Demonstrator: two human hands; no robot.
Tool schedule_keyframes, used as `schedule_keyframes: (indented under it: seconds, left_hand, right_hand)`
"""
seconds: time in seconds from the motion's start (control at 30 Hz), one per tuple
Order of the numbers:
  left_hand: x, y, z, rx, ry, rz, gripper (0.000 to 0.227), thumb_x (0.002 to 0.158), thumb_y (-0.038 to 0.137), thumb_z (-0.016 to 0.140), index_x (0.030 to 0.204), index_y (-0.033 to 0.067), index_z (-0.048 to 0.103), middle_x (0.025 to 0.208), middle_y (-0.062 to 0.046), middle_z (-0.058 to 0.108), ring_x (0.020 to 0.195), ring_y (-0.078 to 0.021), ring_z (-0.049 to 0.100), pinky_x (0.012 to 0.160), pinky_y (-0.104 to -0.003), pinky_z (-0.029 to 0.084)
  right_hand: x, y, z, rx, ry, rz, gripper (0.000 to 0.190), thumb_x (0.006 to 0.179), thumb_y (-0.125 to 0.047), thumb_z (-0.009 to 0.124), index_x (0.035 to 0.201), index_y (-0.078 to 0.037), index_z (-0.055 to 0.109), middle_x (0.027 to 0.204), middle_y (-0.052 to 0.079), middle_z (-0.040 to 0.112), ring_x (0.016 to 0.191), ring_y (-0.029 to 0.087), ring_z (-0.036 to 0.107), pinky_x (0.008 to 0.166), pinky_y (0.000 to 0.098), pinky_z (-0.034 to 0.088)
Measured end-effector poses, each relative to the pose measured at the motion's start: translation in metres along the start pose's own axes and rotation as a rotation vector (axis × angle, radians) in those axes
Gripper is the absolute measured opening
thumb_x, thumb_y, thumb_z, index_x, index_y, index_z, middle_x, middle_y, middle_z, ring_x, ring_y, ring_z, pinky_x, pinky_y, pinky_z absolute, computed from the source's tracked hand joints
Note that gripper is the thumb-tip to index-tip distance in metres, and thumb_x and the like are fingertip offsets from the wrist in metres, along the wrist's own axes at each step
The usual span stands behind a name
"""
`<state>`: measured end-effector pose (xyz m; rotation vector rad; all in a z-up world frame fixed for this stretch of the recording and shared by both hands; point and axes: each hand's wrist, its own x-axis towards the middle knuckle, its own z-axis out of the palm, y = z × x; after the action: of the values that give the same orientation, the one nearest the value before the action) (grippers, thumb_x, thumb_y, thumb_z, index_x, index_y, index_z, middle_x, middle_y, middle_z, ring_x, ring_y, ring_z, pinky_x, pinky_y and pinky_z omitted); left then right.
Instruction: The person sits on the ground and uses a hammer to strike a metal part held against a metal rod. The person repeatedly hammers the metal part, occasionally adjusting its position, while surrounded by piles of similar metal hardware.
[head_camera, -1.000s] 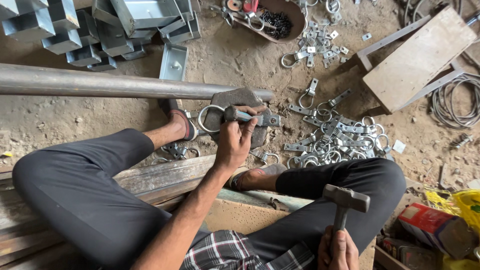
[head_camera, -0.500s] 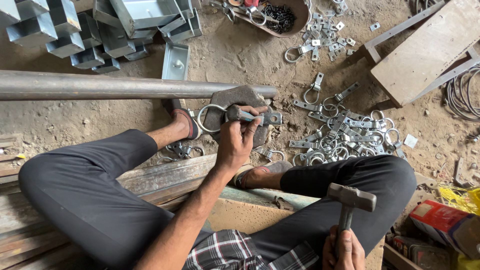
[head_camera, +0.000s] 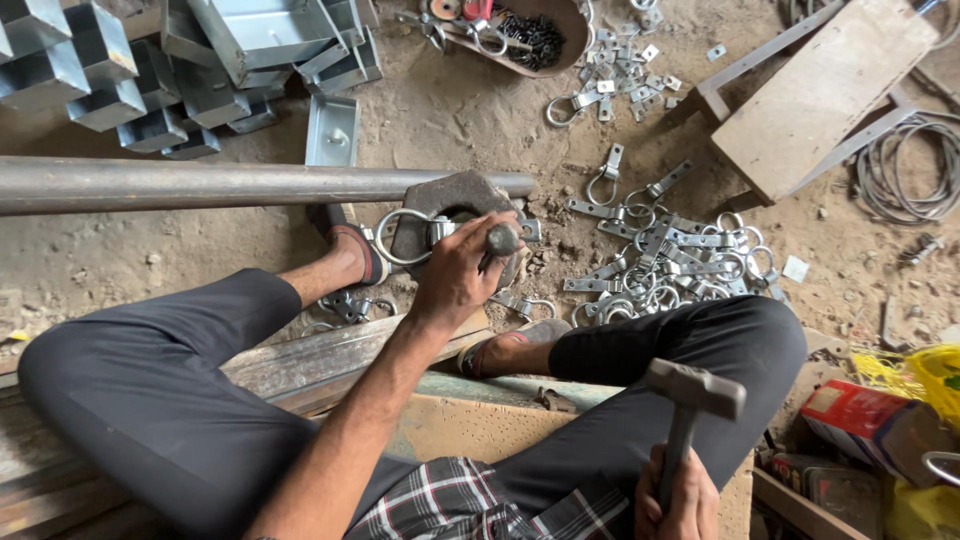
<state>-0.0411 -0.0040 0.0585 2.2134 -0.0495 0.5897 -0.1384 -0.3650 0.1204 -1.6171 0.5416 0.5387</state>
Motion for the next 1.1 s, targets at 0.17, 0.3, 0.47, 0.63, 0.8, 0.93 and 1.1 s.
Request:
schedule_keyframes:
  seconds: [0.17, 0.3, 0.47, 0.63, 0.8, 0.93, 1.1]
  left_hand:
    - [-0.006, -0.012, 0.002, 0.035, -0.097, -0.048, 0.037, 0.097, 0.016, 0.071, 0.133, 0.0087, 0.063, 0.134, -0.026, 0.066, 0.112, -0.043, 0.072, 0.087, -0.045, 0.065]
    - [0.001, -0.016, 0.011, -0.128, -0.128, -0.097, 0.037, 0.101, 0.015, 0.069, 0.137, 0.0114, 0.063, 0.135, -0.023, 0.069, 0.108, -0.0369, 0.077, 0.091, -0.044, 0.066]
    - [0.002, -0.02, 0.017, -0.05, -0.091, -0.058, 0.04, 0.102, 0.023, 0.067, 0.137, 0.0043, 0.062, 0.137, -0.03, 0.062, 0.107, -0.0429, 0.073, 0.082, -0.043, 0.067]
    - [0.002, -0.027, 0.023, -0.098, -0.106, -0.11, 0.042, 0.107, 0.032, 0.059, 0.133, -0.0014, 0.063, 0.139, -0.031, 0.06, 0.102, -0.0415, 0.075, 0.079, -0.041, 0.068]
    - [0.008, -0.02, 0.026, -0.093, -0.161, -0.168, 0.046, 0.106, 0.037, 0.053, 0.131, 0.0002, 0.064, 0.138, -0.03, 0.061, 0.093, -0.0389, 0.077, 0.069, -0.041, 0.068]
    - [0.015, -0.011, 0.011, -0.128, -0.079, -0.121, 0.047, 0.105, 0.041, 0.053, 0.124, -0.0001, 0.067, 0.12, -0.027, 0.07, 0.082, -0.0341, 0.079, 0.075, -0.041, 0.067]
    - [0.017, -0.008, -0.004, -0.256, -0.013, -0.045, 0.043, 0.107, 0.045, 0.05, 0.111, 0.0068, 0.07, 0.097, -0.013, 0.079, 0.08, -0.0268, 0.079, 0.073, -0.038, 0.065]
  right_hand:
    - [-0.021, -0.039, 0.014, 0.075, -0.131, -0.161, 0.053, 0.101, -0.054, 0.038, 0.101, -0.003, 0.055, 0.044, 0.008, 0.048, 0.027, 0.011, 0.033, 0.026, 0.0269, 0.025]
    - [-0.003, -0.055, 0.029, -0.565, -0.034, -1.115, 0.049, 0.12, -0.038, 0.039, 0.121, 0.01, 0.046, 0.093, 0.013, 0.062, 0.075, 0.015, 0.055, 0.058, 0.0215, 0.049]
    - [0.012, -0.076, 0.065, -0.502, -0.162, -0.366, 0.035, 0.111, -0.03, 0.048, 0.098, -0.001, 0.062, 0.06, 0.007, 0.053, 0.048, 0.014, 0.046, 0.045, 0.0313, 0.036]
    - [-0.015, -0.2, 0.075, -0.54, -0.368, -1.143, 0.02, 0.107, -0.019, 0.053, 0.099, -0.002, 0.06, 0.078, 0.008, 0.063, 0.065, 0.018, 0.061, 0.059, 0.0351, 0.046]
    - [-0.001, -0.206, 0.081, -0.501, -0.377, -0.836, 0.025, 0.109, -0.022, 0.051, 0.1, 0.0, 0.058, 0.079, 0.011, 0.062, 0.066, 0.02, 0.06, 0.061, 0.0385, 0.047]
    - [0.043, -0.116, 0.115, -0.549, -0.276, -0.558, 0.026, 0.108, -0.023, 0.051, 0.103, 0.001, 0.057, 0.079, 0.01, 0.062, 0.065, 0.019, 0.059, 0.06, 0.0371, 0.047]
    - [0.037, -0.067, 0.058, -0.355, -0.153, -0.463, 0.028, 0.107, -0.025, 0.051, 0.106, 0.003, 0.055, 0.079, 0.009, 0.061, 0.063, 0.017, 0.058, 0.059, 0.0352, 0.047]
